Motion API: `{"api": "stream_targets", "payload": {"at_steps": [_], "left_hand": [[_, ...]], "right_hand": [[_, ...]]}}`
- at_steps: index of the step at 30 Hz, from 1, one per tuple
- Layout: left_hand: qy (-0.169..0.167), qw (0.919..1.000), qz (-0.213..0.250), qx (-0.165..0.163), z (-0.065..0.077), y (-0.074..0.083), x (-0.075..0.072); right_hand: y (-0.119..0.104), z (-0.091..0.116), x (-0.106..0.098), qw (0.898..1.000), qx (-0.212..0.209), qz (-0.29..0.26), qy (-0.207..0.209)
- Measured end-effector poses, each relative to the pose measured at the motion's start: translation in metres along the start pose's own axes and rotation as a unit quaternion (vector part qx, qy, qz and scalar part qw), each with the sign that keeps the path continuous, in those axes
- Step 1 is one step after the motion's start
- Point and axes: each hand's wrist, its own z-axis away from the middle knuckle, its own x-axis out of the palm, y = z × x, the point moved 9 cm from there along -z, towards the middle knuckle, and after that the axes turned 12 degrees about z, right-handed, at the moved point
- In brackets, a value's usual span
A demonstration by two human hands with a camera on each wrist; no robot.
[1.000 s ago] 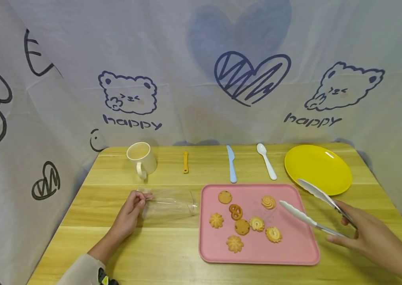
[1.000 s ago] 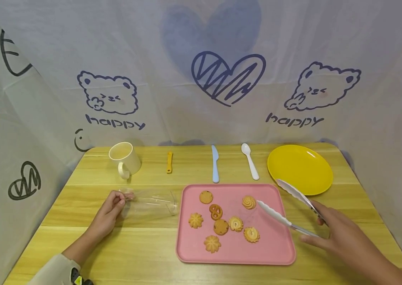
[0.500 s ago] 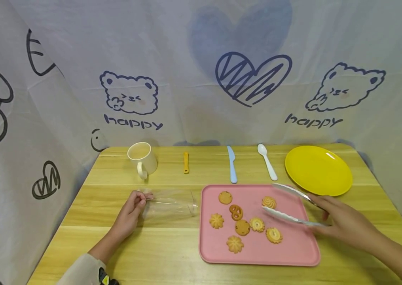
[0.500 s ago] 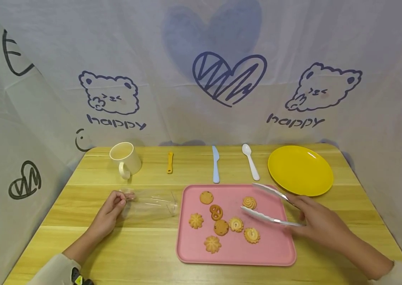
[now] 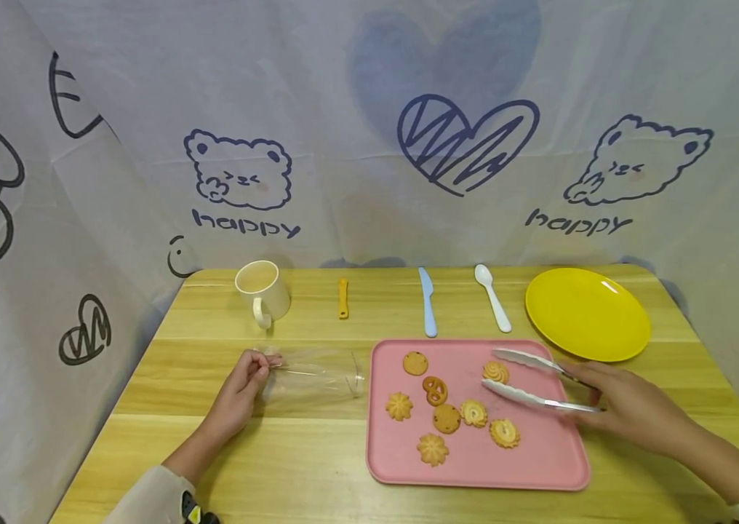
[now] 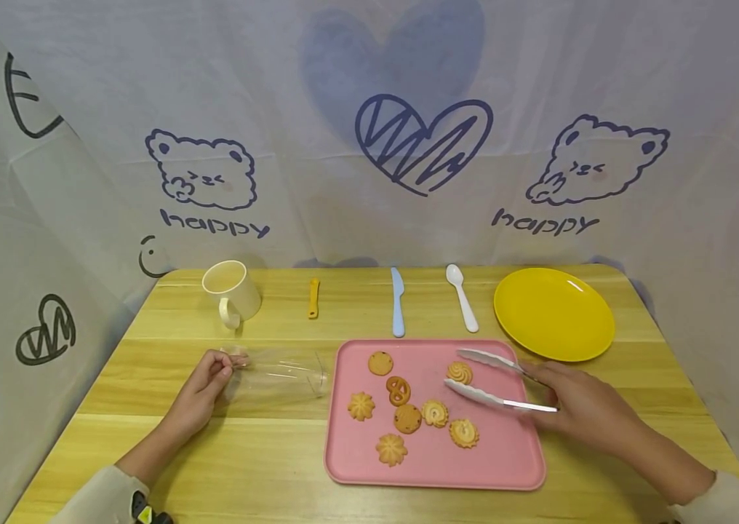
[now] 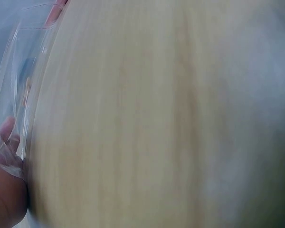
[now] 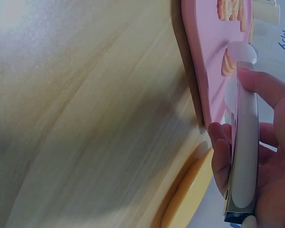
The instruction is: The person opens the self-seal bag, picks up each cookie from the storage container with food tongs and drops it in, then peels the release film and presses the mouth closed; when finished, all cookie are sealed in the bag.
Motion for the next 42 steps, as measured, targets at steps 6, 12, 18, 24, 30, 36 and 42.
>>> {"api": "stream_targets", "payload": {"at_steps": [6, 12, 18, 24, 30, 36, 42], "left_hand": [[-0.001, 1.0, -0.001, 0.001, 0.0, 0.0, 0.0], [-0.001, 1.0, 0.001, -0.001, 0.0, 0.001, 0.001], [0.002, 0.9998, -0.005, -0.018, 0.0, -0.001, 0.0], [0.001, 0.9999, -0.005, -0.017, 0.0, -0.001, 0.001], [0.002, 0.9998, -0.008, -0.018, 0.0, -0.001, 0.001], [0.004, 0.9996, -0.011, -0.027, 0.0, -0.001, 0.0], [0.002, 0.9996, -0.011, -0.025, 0.0, -0.001, 0.0]], "right_hand": [[-0.001, -0.001, 0.0, 1.0, -0.005, 0.012, -0.002], [-0.001, -0.002, 0.0, 1.0, -0.009, 0.009, -0.001], [-0.002, -0.003, -0.002, 1.0, -0.019, 0.003, -0.007], [-0.006, -0.007, -0.005, 0.999, -0.035, -0.002, 0.001], [-0.016, -0.017, -0.009, 0.999, -0.041, -0.005, -0.007], [-0.036, -0.035, -0.012, 0.998, -0.066, -0.015, -0.005], [-0.063, -0.055, -0.01, 0.995, -0.094, -0.026, -0.021]]}}
